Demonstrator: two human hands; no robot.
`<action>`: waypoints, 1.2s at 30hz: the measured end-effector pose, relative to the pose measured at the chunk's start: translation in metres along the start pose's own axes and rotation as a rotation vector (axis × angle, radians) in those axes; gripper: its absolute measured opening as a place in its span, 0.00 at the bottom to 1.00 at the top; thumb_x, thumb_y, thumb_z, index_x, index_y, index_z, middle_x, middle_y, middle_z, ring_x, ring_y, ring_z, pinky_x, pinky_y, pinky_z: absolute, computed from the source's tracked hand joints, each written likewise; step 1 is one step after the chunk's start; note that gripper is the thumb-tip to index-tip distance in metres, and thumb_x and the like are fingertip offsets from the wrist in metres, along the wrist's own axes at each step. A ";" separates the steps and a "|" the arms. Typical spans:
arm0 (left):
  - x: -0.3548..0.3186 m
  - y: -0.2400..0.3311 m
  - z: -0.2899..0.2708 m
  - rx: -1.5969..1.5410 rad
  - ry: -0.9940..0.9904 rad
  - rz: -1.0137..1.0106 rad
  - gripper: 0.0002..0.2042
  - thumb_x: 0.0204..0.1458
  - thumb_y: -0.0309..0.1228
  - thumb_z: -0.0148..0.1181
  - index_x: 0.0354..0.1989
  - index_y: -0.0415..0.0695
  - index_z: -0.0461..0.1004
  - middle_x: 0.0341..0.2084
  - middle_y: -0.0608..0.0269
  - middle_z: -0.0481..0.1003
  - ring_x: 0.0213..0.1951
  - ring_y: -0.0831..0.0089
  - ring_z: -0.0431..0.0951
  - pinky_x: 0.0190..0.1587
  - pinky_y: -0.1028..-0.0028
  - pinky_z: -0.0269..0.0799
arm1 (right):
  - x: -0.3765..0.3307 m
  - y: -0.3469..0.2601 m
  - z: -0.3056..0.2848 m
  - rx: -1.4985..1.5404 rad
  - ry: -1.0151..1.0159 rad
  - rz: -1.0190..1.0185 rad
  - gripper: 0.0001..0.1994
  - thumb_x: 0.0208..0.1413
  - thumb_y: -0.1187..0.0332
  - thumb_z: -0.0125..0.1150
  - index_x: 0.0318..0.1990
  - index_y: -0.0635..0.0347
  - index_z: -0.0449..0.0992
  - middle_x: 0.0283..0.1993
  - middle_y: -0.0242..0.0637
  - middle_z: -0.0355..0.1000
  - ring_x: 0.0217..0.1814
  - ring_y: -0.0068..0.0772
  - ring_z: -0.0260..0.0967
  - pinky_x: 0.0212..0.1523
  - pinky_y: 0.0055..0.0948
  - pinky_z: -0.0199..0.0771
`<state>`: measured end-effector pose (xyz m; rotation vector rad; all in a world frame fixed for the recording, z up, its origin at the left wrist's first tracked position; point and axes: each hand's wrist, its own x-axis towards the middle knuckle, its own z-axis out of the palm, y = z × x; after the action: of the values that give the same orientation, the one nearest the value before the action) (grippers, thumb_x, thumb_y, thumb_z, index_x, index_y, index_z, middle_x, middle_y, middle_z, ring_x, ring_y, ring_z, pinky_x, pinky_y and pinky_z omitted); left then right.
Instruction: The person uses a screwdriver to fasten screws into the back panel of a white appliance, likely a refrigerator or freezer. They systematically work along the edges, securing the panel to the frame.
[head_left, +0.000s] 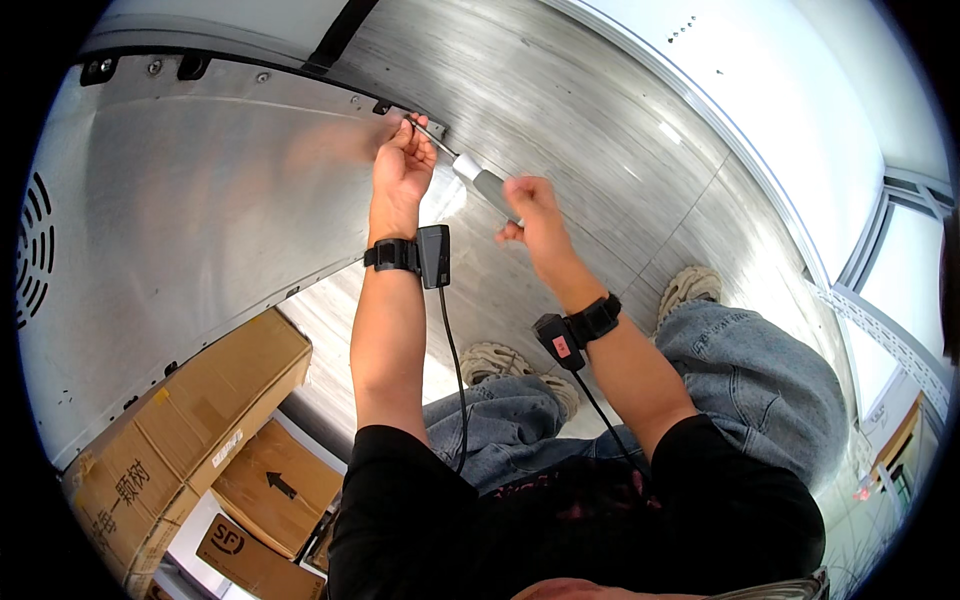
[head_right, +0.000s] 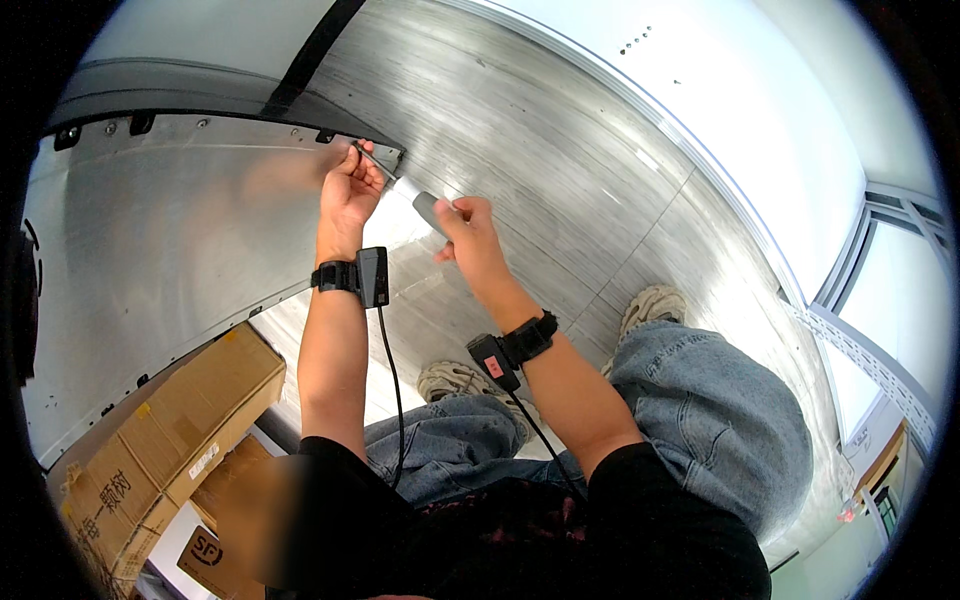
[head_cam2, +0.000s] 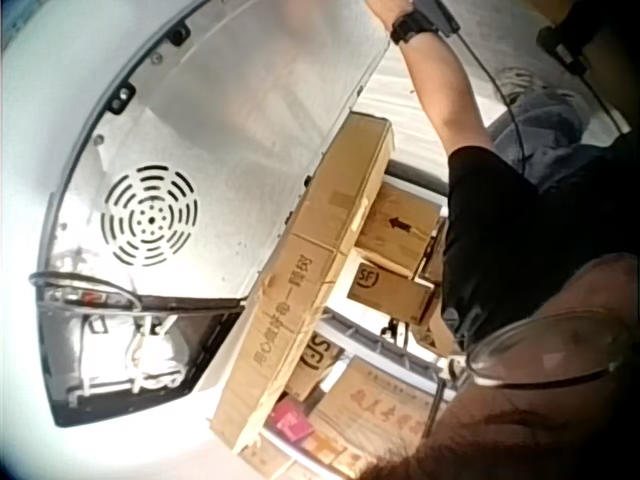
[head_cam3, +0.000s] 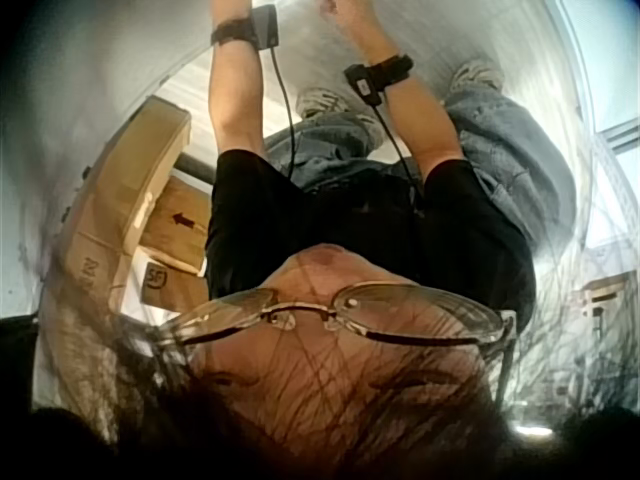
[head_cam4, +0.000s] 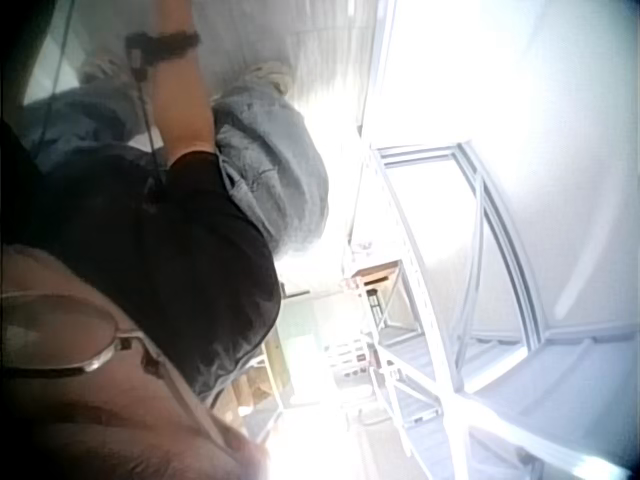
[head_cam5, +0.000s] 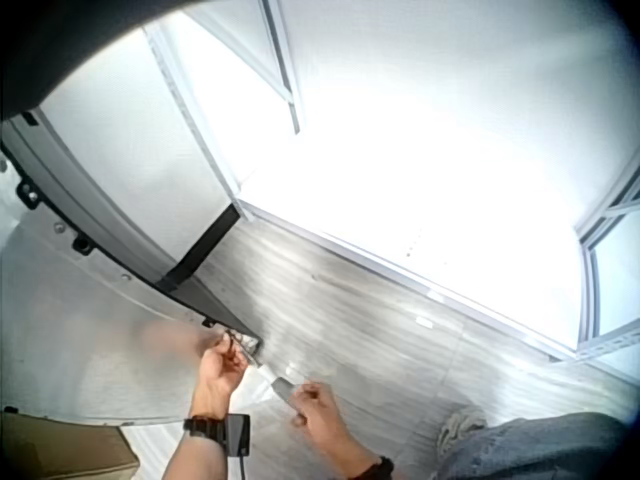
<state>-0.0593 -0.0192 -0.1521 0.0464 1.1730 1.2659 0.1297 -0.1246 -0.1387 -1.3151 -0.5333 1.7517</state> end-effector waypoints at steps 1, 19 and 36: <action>0.000 0.000 -0.001 0.002 -0.007 -0.001 0.07 0.58 0.29 0.47 0.37 0.42 0.71 0.31 0.63 0.76 0.26 0.78 0.73 0.29 0.79 0.70 | -0.001 0.004 0.008 -0.068 0.133 -0.095 0.20 0.58 0.58 0.53 0.49 0.64 0.59 0.39 0.42 0.65 0.21 0.19 0.61 0.23 0.25 0.72; -0.002 -0.002 0.001 0.023 -0.005 0.024 0.06 0.58 0.28 0.46 0.36 0.44 0.71 0.31 0.66 0.76 0.25 0.80 0.72 0.28 0.80 0.69 | -0.003 -0.020 0.003 0.126 0.041 0.104 0.22 0.60 0.54 0.47 0.48 0.68 0.59 0.38 0.45 0.65 0.24 0.26 0.67 0.27 0.27 0.75; -0.006 -0.005 0.003 0.015 0.006 0.042 0.06 0.58 0.29 0.47 0.37 0.45 0.71 0.29 0.69 0.74 0.24 0.81 0.70 0.27 0.81 0.68 | -0.003 -0.017 -0.008 0.134 -0.140 0.257 0.23 0.59 0.48 0.47 0.37 0.63 0.70 0.20 0.30 0.64 0.18 0.21 0.59 0.25 0.24 0.67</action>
<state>-0.0524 -0.0238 -0.1497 0.0789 1.1920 1.2954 0.1439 -0.1195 -0.1272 -1.2147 -0.3269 2.0650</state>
